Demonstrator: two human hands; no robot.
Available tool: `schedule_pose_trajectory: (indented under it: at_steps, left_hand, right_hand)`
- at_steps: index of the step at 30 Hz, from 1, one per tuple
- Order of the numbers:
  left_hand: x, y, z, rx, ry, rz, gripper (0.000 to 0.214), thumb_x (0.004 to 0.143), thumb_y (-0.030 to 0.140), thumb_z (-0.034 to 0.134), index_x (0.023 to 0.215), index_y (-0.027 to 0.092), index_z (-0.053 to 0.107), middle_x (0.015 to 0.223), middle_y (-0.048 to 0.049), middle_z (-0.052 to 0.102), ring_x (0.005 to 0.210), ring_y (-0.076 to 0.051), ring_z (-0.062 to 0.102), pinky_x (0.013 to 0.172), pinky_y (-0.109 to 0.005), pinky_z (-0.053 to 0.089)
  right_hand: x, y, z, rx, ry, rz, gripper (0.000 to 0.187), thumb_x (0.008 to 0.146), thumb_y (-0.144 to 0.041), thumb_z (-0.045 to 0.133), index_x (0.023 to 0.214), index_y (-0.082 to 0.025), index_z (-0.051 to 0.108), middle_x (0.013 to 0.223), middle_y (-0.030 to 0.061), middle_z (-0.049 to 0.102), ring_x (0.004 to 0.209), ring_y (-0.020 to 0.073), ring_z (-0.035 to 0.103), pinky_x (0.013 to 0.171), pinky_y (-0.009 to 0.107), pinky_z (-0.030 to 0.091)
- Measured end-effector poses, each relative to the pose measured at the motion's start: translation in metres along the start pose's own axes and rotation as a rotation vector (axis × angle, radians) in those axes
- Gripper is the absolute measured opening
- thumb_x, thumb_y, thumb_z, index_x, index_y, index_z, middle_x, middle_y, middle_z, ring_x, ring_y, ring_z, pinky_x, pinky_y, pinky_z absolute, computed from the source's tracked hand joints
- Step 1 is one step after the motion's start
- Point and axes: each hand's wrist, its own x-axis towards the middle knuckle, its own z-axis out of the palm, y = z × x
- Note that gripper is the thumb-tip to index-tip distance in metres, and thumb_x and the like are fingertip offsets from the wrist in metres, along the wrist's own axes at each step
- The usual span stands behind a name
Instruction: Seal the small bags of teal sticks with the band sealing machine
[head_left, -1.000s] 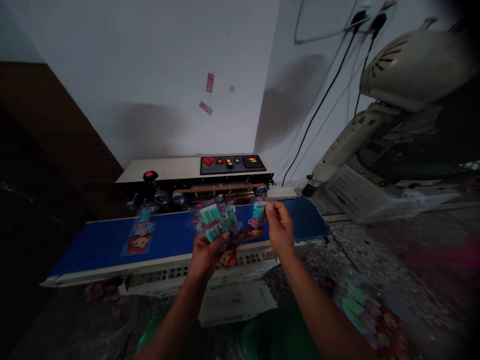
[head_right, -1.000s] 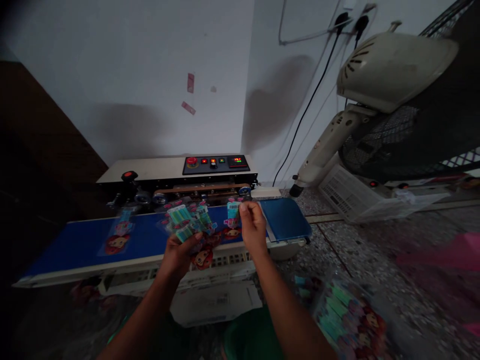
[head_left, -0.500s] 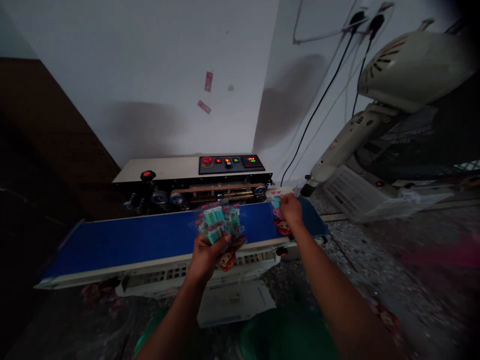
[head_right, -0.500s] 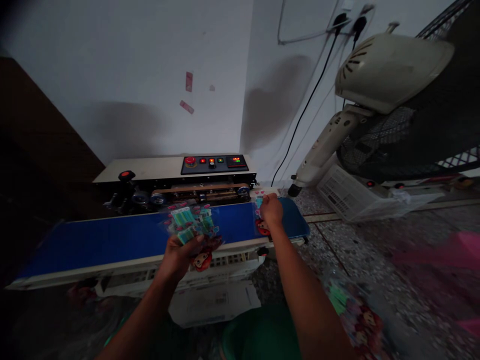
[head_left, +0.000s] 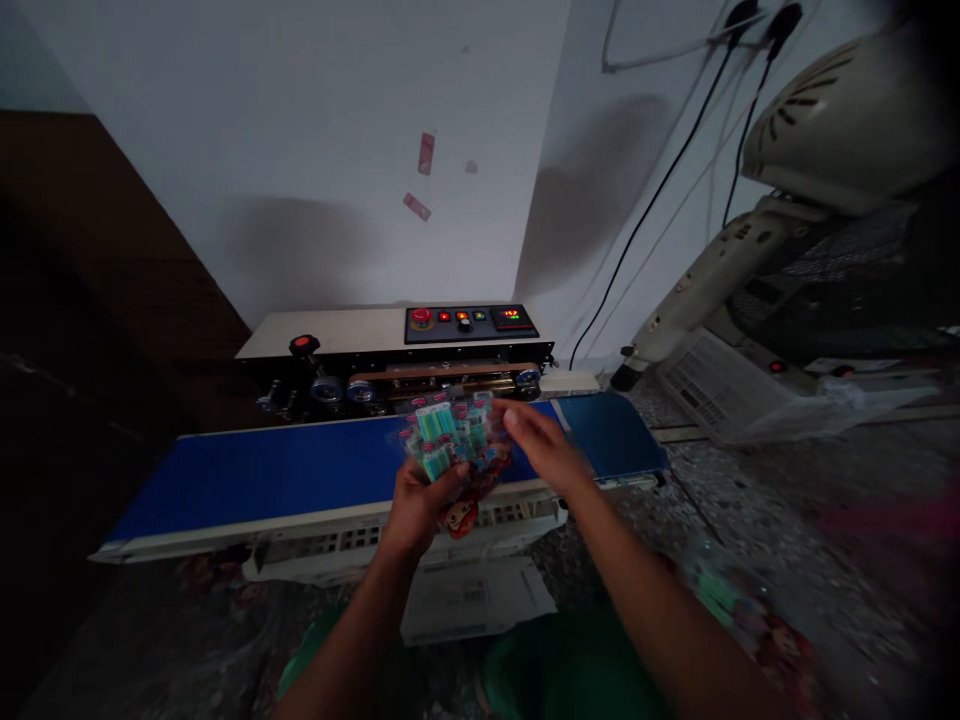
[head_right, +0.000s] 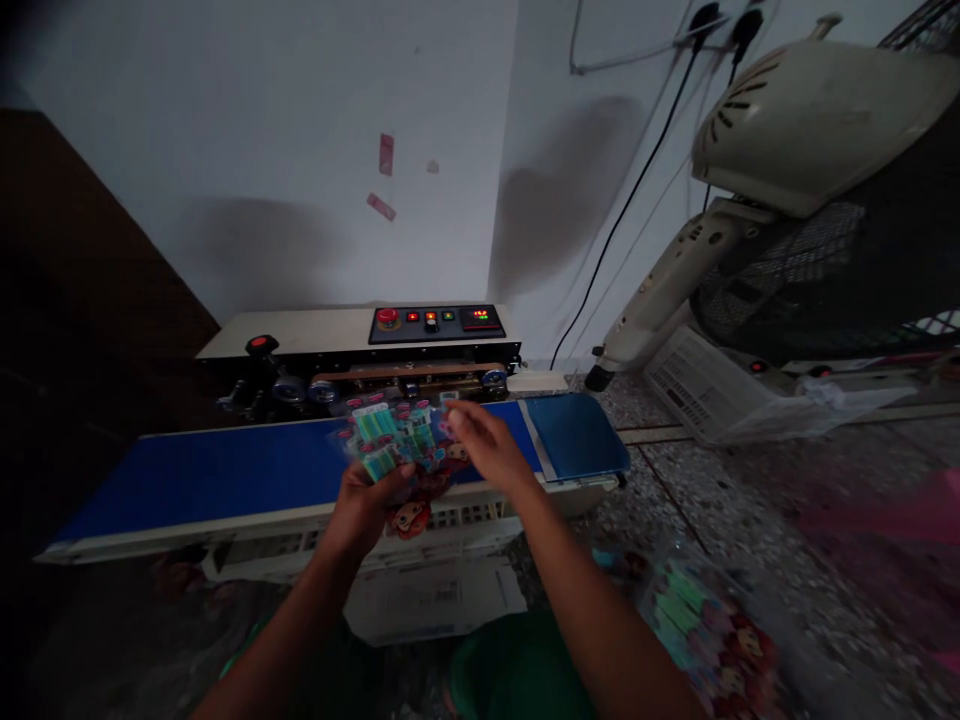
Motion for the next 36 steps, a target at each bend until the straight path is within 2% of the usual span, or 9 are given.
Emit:
schedule_pose_trajectory:
  at_steps: [2,4,7,12,17,21,25,30,36]
  left_hand:
    - [-0.001,0.001,0.0,0.009,-0.01,0.006,0.036,0.063,0.022,0.075,0.097,0.016,0.067,0.092,-0.0068,0.073,0.081,-0.023,0.068,0.078,-0.037,0.054]
    - [-0.002,0.002,0.001,0.011,-0.003,0.015,0.038,0.063,0.022,0.075,0.099,0.016,0.067,0.092,-0.0064,0.073,0.081,-0.023,0.068,0.079,-0.036,0.053]
    - [-0.002,0.003,0.003,0.007,0.029,0.034,0.037,0.062,0.023,0.076,0.098,0.017,0.068,0.093,-0.0061,0.073,0.084,-0.023,0.068,0.08,-0.036,0.052]
    - [0.0,0.001,0.0,0.006,0.06,-0.006,0.031,0.061,0.025,0.077,0.09,0.015,0.069,0.092,-0.0074,0.073,0.083,-0.025,0.068,0.076,-0.037,0.054]
    - [0.0,0.002,-0.002,-0.016,0.037,-0.031,0.029,0.059,0.025,0.078,0.084,0.014,0.069,0.084,-0.0068,0.073,0.077,-0.026,0.069,0.075,-0.04,0.055]
    - [-0.001,0.005,0.001,-0.004,0.009,-0.06,0.027,0.06,0.024,0.078,0.082,0.012,0.068,0.082,-0.0081,0.073,0.074,-0.027,0.069,0.072,-0.04,0.056]
    - [-0.001,0.004,0.002,-0.02,0.04,-0.026,0.024,0.058,0.021,0.079,0.078,0.014,0.068,0.076,-0.0052,0.073,0.068,-0.023,0.069,0.066,-0.035,0.057]
    - [0.0,0.002,-0.001,-0.027,0.05,-0.034,0.024,0.058,0.022,0.079,0.078,0.014,0.069,0.076,-0.005,0.073,0.067,-0.022,0.069,0.066,-0.034,0.057]
    - [0.001,0.001,-0.006,0.009,0.028,-0.033,0.022,0.061,0.023,0.077,0.08,0.015,0.069,0.075,-0.0031,0.072,0.069,-0.02,0.068,0.067,-0.032,0.055]
  right_hand:
    - [-0.013,-0.005,0.013,0.12,-0.021,0.005,0.029,0.081,-0.045,0.053,0.096,-0.024,0.067,0.092,0.0014,0.067,0.085,0.0179,0.06,0.073,0.029,0.047]
    - [-0.019,-0.006,0.023,0.191,0.086,-0.001,0.025,0.078,-0.043,0.058,0.087,-0.022,0.069,0.084,0.0004,0.067,0.081,0.0175,0.059,0.074,0.029,0.046]
    - [-0.018,-0.005,0.027,0.247,0.273,-0.018,0.025,0.08,-0.044,0.056,0.086,-0.022,0.066,0.08,-0.0008,0.064,0.078,0.0157,0.056,0.073,0.028,0.044]
    - [-0.016,-0.004,0.007,0.013,0.424,-0.022,0.028,0.087,-0.045,0.043,0.083,-0.021,0.057,0.068,-0.0024,0.052,0.063,0.0118,0.046,0.059,0.022,0.038]
    - [-0.015,0.001,-0.02,-0.114,0.53,-0.071,0.03,0.087,-0.045,0.042,0.083,-0.02,0.056,0.067,-0.0023,0.048,0.062,0.0119,0.043,0.059,0.022,0.036]
    - [-0.015,0.005,-0.025,-0.043,0.545,-0.112,0.028,0.086,-0.044,0.044,0.082,-0.02,0.058,0.069,-0.0019,0.05,0.065,0.0119,0.044,0.061,0.022,0.036]
    - [-0.013,0.012,-0.024,-0.046,0.524,-0.057,0.031,0.086,-0.046,0.041,0.085,-0.02,0.058,0.068,-0.0024,0.052,0.062,0.012,0.045,0.06,0.023,0.037]
    - [-0.003,0.038,-0.045,-0.309,0.534,0.068,0.036,0.087,-0.048,0.037,0.086,-0.019,0.057,0.063,-0.0021,0.052,0.06,0.0138,0.046,0.059,0.024,0.036]
    - [0.021,0.065,-0.078,-0.749,0.454,0.314,0.035,0.088,-0.033,0.03,0.089,-0.014,0.061,0.086,0.0099,0.064,0.077,0.019,0.055,0.068,0.027,0.036]
